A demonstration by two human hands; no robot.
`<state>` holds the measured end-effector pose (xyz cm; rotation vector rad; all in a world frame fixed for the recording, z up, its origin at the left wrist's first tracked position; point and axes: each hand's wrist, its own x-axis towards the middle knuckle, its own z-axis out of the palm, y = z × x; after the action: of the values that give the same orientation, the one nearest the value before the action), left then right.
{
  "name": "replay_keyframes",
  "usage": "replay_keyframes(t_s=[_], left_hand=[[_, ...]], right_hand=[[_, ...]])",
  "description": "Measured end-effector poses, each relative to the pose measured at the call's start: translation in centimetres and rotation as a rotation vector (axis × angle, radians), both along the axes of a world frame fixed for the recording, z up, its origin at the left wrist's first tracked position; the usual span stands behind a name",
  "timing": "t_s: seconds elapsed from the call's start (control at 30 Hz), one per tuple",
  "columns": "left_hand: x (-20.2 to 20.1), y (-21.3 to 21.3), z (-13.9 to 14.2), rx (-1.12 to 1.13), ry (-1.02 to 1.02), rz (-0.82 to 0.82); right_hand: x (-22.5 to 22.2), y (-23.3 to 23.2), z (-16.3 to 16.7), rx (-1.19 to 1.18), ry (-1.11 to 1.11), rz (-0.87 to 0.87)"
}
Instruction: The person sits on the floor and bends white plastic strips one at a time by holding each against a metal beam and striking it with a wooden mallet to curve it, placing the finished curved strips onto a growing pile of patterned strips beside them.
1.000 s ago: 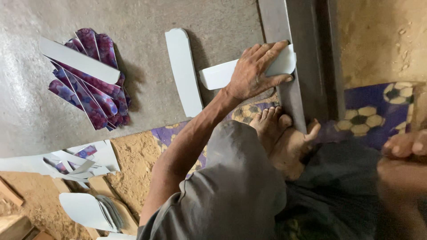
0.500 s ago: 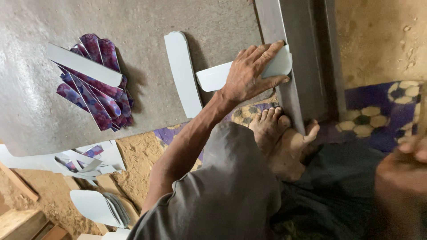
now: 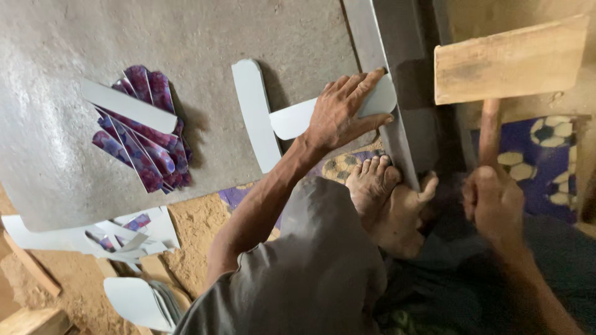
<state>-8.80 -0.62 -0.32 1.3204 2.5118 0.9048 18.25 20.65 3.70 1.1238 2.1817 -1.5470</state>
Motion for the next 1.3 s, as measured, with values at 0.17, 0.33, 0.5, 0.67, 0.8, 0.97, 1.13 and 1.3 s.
replay_keyframes(t_s=[0.17,0.33,0.5,0.67,0.8,0.97,1.13,1.3], left_hand=[[-1.1,-0.4,4.8,0.079,-0.141,0.095],[-2.2,-0.5,8.3,0.912,-0.777,0.502],[-0.2,-0.6,6.1,1.222,-1.187,0.874],[4.3,-4.3,1.4,1.2,-1.209,1.079],[5.8,-6.7,0.6,1.03,-1.164,1.075],[6.7,-6.3,4.4,0.555,-0.157,0.683],[3.6,-0.2,4.7,-0.032,-0.039,-0.079],[2.9,0.5,4.8,-0.016,-0.476,-0.17]], right_hand=[[0.6,0.2,0.9,0.107,-0.335,0.105],[-1.6,-1.4,3.4,0.703,0.224,0.369],[-6.0,-2.9,5.7,0.542,0.438,0.283],[-8.8,-1.6,4.4,0.643,0.719,0.381],[-10.2,-0.7,2.2,0.759,0.66,0.441],[-10.3,-0.6,1.3,0.55,0.694,0.474],[-9.9,-1.3,2.4,0.551,0.646,0.443],[-8.9,-2.4,4.1,0.316,0.465,0.285]])
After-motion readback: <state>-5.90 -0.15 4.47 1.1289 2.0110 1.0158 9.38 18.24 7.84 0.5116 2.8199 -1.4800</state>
